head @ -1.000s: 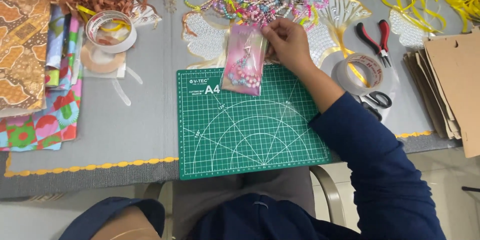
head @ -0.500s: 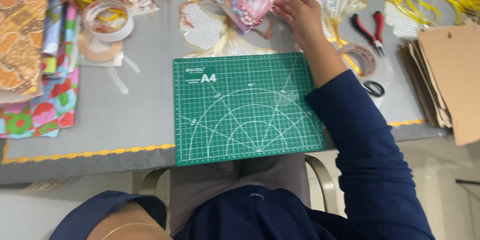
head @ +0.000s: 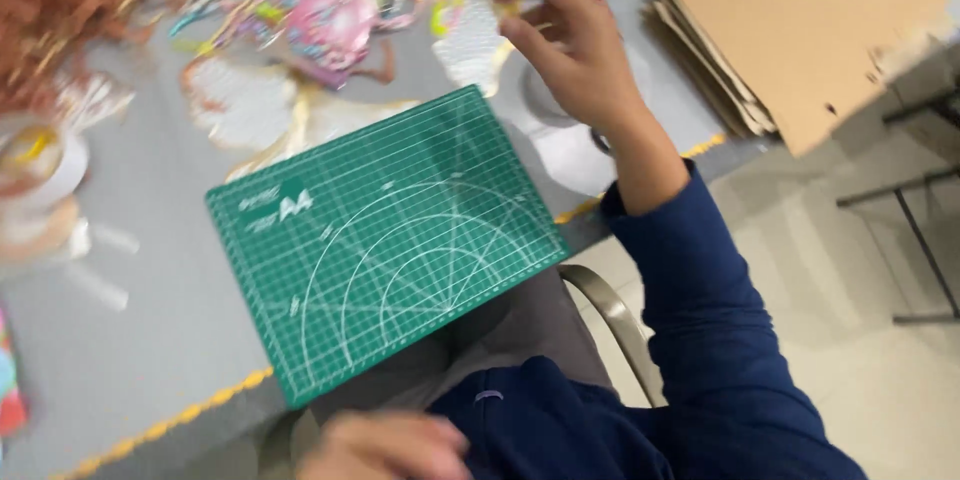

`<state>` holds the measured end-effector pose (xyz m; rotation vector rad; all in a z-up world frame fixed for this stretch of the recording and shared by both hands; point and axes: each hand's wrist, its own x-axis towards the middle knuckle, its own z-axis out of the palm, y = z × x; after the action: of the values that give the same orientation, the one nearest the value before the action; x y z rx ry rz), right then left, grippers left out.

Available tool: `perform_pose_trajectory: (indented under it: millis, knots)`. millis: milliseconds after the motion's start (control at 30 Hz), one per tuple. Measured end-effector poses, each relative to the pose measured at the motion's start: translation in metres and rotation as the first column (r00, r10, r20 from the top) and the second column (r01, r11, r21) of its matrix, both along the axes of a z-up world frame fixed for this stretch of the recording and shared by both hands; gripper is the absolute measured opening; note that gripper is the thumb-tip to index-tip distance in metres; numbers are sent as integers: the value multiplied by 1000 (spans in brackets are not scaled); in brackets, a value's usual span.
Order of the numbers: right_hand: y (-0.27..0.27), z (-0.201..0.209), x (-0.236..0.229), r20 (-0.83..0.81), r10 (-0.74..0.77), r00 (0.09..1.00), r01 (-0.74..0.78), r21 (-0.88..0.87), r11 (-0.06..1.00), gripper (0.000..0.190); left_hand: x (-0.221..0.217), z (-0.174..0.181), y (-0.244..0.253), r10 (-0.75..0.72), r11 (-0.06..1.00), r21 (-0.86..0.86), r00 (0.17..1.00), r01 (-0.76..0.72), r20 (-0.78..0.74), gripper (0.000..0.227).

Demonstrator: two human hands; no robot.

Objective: Attaching a beaded keychain to a display card, placing it in a plastic bag, and folding a cardboard box for packaging.

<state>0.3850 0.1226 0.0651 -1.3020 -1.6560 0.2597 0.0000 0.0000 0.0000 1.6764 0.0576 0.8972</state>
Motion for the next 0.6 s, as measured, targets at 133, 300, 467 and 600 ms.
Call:
perform_pose_trajectory:
  millis: [133, 300, 467, 600]
  knots:
    - [-75, -6, 71, 138, -231, 963, 232, 11, 973, 9, 10, 33, 20, 619, 772, 344, 754, -534, -218, 69]
    - [-164, -29, 181, 398, -573, 717, 665, -145, 732, 11, -1, -9, 57, 856, 471, 824, 389, -315, -340, 42]
    - [-199, -23, 194, 385, -595, 706, 708, -342, 618, 24, -2, -29, 68, 849, 487, 814, 390, -317, -356, 47]
    - [-195, -22, 179, 459, -596, 659, 751, -445, 488, 34, -4, -30, 69, 850, 476, 824, 400, -307, -342, 51]
